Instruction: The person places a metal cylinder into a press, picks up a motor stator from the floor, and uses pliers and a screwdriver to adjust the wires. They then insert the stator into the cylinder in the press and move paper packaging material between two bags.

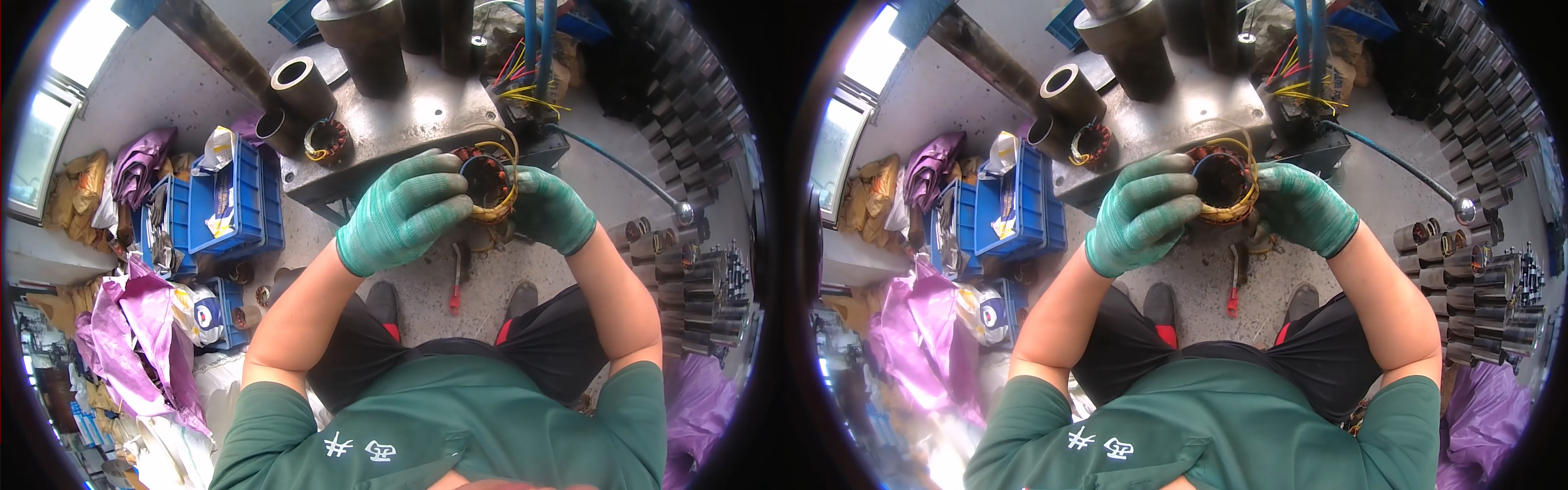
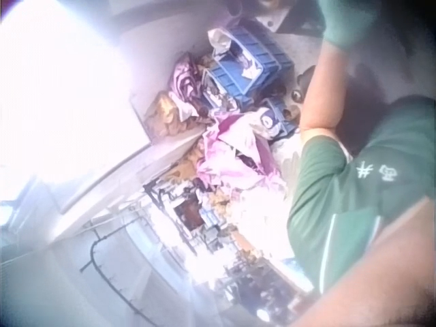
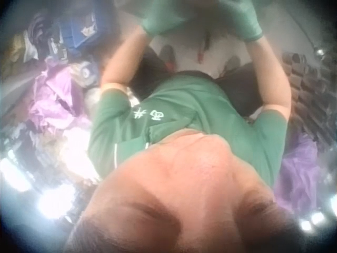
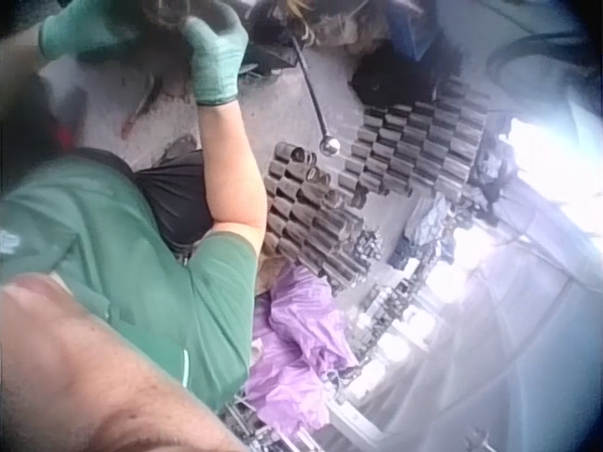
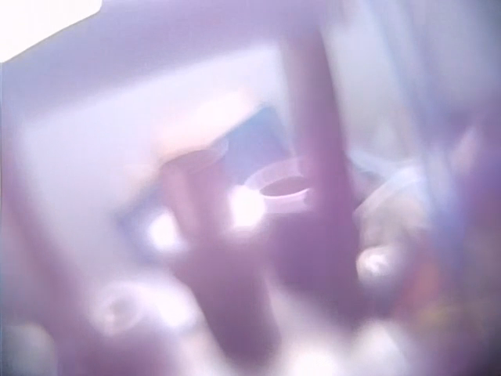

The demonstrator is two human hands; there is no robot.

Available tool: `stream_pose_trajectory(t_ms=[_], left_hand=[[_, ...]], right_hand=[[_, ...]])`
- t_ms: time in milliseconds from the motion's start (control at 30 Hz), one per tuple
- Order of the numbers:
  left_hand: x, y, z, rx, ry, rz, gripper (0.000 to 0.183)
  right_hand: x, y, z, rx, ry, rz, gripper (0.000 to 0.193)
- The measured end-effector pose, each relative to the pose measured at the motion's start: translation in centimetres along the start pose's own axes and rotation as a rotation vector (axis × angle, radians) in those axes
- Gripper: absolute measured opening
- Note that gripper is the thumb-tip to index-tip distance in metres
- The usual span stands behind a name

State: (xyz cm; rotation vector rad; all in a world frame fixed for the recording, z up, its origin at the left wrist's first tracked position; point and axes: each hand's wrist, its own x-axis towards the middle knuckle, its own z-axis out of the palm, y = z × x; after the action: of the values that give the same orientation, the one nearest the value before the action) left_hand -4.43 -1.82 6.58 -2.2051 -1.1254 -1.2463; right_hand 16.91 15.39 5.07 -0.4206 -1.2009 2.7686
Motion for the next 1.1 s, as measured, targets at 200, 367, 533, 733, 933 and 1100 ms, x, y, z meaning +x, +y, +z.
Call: stream_pose_trajectory(t_ms=[200,367,533,733,933,1100], left_hand=[[-0.7,-0.1,0.4,0.006,0.06,-0.43,0.079],[-1.0,0.5,2.0,-0.133,-0.003,-0.553,0.113],[0.6,-0.1,2.7,0.144,0.06,-0.377,0.114],[2.6,-1.9,0.1,0.164,0.094,-0.324,0.1],[9.4,-11.8,-4.7,0.103,0.29,-0.51,0.095],[15.0,-22.6,-8.8,0.085,0.448,-0.658,0.083]], right_hand=[[0.0,-0.4,1.0,-0.25,0.137,-0.205,0.064],[0.2,-0.6,2.3,-0.384,0.202,-0.346,0.055],[0.7,-0.6,2.5,-0.444,0.16,-0.355,0.052],[0.7,-1.8,3.3,-0.391,0.116,-0.36,0.053],[1.1,-1.3,2.3,-0.995,0.188,-0.509,0.028],[1.8,0.3,2.9,-1.513,0.031,-0.68,0.02]])
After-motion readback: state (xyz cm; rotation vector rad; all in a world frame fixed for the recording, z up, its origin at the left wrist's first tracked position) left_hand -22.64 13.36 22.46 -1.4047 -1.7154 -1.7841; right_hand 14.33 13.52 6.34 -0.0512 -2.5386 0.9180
